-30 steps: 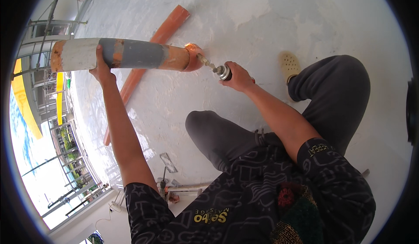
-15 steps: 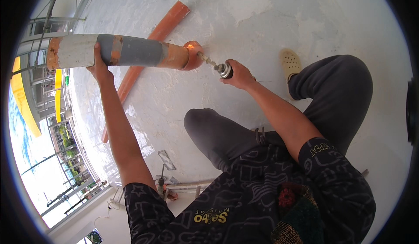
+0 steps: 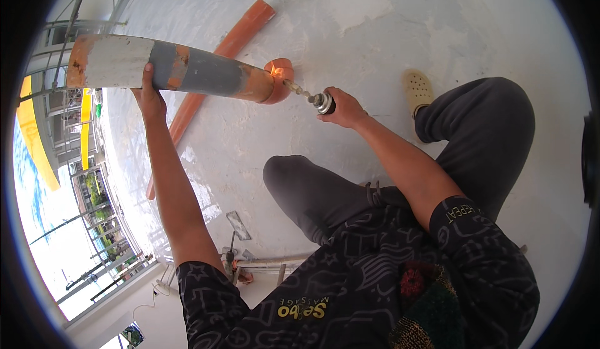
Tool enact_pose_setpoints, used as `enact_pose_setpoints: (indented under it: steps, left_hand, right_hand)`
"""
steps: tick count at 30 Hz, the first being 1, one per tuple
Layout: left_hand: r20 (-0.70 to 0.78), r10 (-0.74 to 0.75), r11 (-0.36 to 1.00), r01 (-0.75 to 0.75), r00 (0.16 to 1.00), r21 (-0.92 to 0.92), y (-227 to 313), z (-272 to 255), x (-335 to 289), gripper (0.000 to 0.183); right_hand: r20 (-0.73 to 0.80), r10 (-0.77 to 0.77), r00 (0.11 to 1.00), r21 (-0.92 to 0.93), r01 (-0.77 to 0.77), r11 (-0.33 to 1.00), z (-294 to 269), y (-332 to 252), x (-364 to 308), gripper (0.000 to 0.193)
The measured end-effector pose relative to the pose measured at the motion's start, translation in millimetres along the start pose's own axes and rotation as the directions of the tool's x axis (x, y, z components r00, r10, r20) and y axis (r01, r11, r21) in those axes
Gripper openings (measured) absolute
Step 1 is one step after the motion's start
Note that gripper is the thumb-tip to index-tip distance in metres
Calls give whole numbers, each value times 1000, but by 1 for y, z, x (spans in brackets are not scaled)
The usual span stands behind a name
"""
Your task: The person uses a blowtorch to heat a section of an orange pipe. They rotate the pipe to apply heat evenly around the circumference.
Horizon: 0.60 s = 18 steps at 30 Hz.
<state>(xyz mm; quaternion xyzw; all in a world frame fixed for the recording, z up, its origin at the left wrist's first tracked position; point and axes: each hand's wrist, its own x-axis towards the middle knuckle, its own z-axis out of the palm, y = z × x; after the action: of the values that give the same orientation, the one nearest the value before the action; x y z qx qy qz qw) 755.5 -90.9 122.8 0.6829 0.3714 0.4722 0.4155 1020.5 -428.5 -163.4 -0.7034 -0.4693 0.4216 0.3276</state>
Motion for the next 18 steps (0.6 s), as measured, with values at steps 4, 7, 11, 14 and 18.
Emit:
enact_pose_setpoints:
  steps: [4, 7, 11, 14, 18]
  left_hand:
    - [-1, -18, 1000, 18, 1000, 11, -3, 0, 1, 100]
    - [20, -17, 1000, 17, 1000, 16, -10, 2, 4, 98]
    - [50, -31, 999, 32, 998, -8, -21, 3, 10, 97]
    - [56, -41, 999, 41, 998, -15, -27, 2, 13, 97]
    - [54, -50, 999, 51, 997, -19, -36, -2, 12, 98]
  right_hand:
    - [13, 14, 1000, -30, -13, 999, -1, 2, 6, 78]
    - [17, 15, 1000, -4, -15, 1000, -5, 7, 17, 77]
    - [6, -17, 1000, 5, 17, 1000, -8, 16, 32, 74]
    - [-9, -27, 1000, 23, 27, 999, -7, 22, 40, 70]
    - [-1, -20, 1000, 20, 20, 1000, -5, 28, 47, 70]
